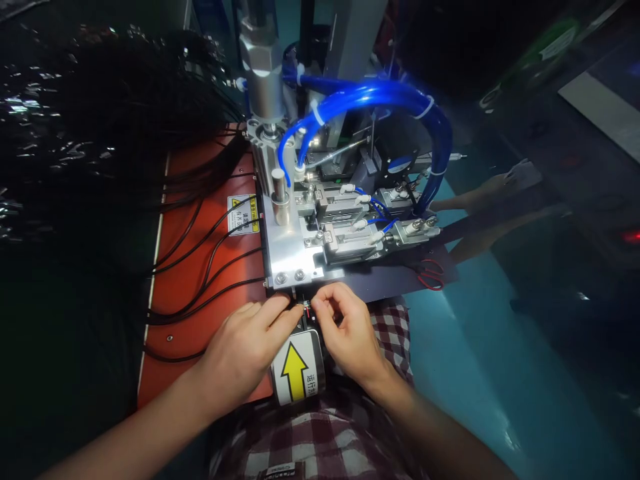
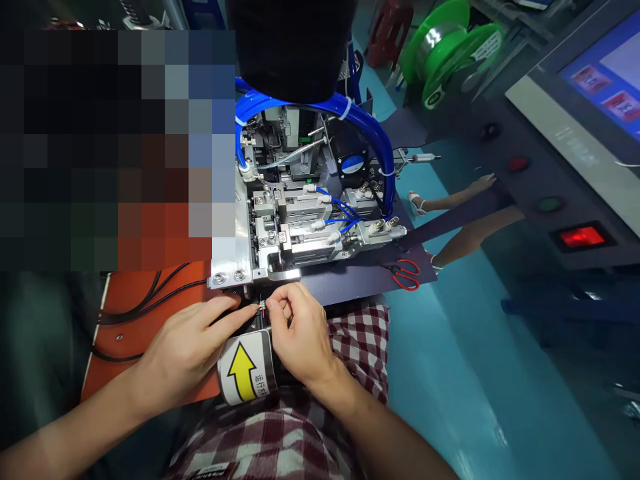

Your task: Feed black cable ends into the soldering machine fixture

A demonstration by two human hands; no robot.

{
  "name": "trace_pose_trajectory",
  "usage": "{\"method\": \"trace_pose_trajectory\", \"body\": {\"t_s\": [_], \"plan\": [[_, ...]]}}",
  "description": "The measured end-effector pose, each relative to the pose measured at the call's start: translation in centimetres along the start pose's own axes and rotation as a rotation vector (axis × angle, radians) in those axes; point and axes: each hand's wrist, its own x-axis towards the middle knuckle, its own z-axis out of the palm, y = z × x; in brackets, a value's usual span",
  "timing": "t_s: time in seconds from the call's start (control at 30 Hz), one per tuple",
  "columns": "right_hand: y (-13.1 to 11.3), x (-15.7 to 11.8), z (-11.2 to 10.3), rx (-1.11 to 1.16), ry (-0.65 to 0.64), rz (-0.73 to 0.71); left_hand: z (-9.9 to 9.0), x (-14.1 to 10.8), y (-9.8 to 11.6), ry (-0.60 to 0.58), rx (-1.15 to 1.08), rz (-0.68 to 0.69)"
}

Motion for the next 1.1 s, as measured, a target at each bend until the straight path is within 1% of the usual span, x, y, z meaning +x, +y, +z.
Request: {"method": "trace_pose_trajectory", "body": {"t_s": [0.13,0.23,0.33,0.43,0.6,0.7,0.77,0.83,0.9,1.0,1.1], "plan": [[-0.1,0.0,0.0,-0.003,-0.006,-0.015,0.1,0.2,0.0,0.012,0.015,0.002],[-0.4,-0.1,0.0,-0.016,-0.009,-0.022,0.0,0.3,0.1,0.0,0.019,-0.003],[-0.5,-0.1,0.0,-0.029,-0.008,-0.003,-0.1,0.4,0.1,-0.009,0.001,-0.012],[-0.3,0.0,0.1,-0.021,-0.02,0.057,-0.2,0.3,0.0,-0.021,-0.02,-0.015],[1.0,0.1,0.2,0.076,-0.064,0.202,-0.1,0.2,0.0,-0.016,-0.024,-0.009],[1.4,0.1,-0.2,0.109,-0.037,0.271,0.1,0.1,-0.1,-0.023,-0.034,-0.009],[1.0,0.1,-0.4,0.11,-0.02,0.246,0.2,0.0,-0.1,-0.027,-0.03,-0.014],[0.4,0.1,-0.4,0.072,-0.036,0.184,0.2,-0.1,-0.1,-0.018,-0.017,-0.01],[-0.3,0.1,-0.2,0.018,-0.054,0.158,0.1,-0.1,-0.1,-0.009,-0.012,-0.01],[-0.6,0.3,0.3,0.014,-0.019,0.173,-0.1,0.1,0.0,-0.01,-0.024,-0.019],[-0.5,0.5,0.7,0.12,-0.004,0.195,-0.3,0.2,0.1,-0.01,-0.035,-0.02]]}}
